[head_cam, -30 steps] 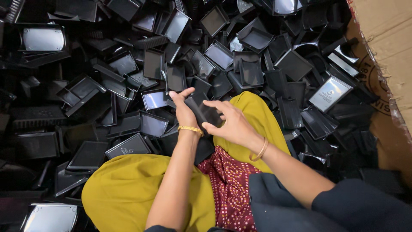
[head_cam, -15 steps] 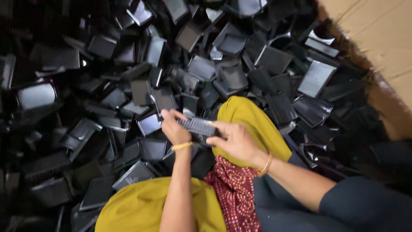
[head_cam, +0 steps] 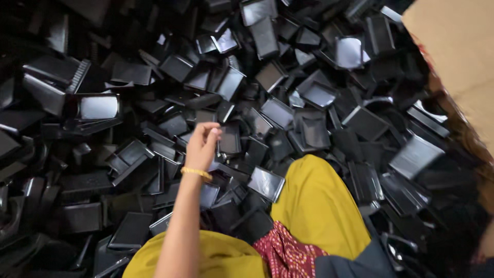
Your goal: The person sits cross-legged on the floor and repeatedly picks up small black plastic parts from a large pile, inspects them by turning them over, and places them back into the pile. The person handles the parts one at a time throughout the clip.
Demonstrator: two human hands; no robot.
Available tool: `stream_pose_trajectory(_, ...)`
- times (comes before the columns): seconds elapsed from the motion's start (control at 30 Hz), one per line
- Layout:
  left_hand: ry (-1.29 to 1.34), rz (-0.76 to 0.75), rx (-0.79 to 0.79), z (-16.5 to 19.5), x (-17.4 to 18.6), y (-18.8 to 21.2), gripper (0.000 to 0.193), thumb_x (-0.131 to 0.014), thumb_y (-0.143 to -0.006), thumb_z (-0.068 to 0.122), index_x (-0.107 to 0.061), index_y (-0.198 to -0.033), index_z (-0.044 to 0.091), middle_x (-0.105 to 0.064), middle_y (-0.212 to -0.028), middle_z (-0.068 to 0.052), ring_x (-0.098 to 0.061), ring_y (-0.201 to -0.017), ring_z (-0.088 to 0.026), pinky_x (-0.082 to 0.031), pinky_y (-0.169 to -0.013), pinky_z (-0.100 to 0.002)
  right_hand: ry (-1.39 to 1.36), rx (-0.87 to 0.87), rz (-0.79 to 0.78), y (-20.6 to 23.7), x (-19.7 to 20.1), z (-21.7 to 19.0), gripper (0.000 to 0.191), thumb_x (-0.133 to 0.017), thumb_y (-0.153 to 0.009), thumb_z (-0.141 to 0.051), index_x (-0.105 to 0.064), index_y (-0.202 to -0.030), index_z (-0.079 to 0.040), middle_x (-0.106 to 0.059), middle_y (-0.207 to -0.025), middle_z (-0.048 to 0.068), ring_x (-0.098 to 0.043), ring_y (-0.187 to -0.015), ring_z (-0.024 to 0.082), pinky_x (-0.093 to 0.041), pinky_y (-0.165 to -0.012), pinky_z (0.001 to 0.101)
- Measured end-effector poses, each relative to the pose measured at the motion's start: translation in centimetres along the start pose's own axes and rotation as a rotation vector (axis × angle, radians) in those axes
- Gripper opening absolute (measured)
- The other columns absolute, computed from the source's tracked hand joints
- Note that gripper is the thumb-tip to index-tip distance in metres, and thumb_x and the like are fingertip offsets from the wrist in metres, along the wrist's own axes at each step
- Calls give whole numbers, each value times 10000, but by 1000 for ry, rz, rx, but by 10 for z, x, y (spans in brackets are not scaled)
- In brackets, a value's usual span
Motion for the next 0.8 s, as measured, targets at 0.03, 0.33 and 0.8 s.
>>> stream_pose_trajectory(0.03, -131, 19, -23, -1, 9, -12, 249, -631, -1002, 240, -676, -1174, 66, -767, -999, -77, -681, -841, -132, -544, -778, -290, -78, -43, -51, -3, -16, 16, 519, -667, -952, -429, -520, -1247, -28, -533, -1291, 214, -518, -1241, 378, -440, -1029, 546)
stream_pose_trajectory(0.33, -147, 338, 338, -37, 93, -117, 362, -628, -956, 297, -660, -1256, 97, -772, -1035, -85, -735, -894, -182, -571, -815, -307, 127, -640, -520, -44, -267, 299, 864, -662, -892, -439, -281, -1566, -54, -364, -1620, 157, -352, -1499, 302, -366, -1157, 538)
stream_pose_trajectory(0.8, -234, 262, 378, -45, 92, -219, 879, -552, -924, 624, -221, -1625, 211, -478, -1526, -223, -432, -1423, -432, -342, -1163, -450, 973, 447, -516, -160, -379, 359, 895, -860, -943, -443, -434, -1569, 35, -127, -1558, 452, -374, -1339, 553, -404, -1074, 508)
Point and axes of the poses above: each hand's wrist, its own y-axis away from the middle knuckle, its own x-axis out of the back of the hand, z = x × y, the point moved 7 cm from there along -y, towards the middle knuckle
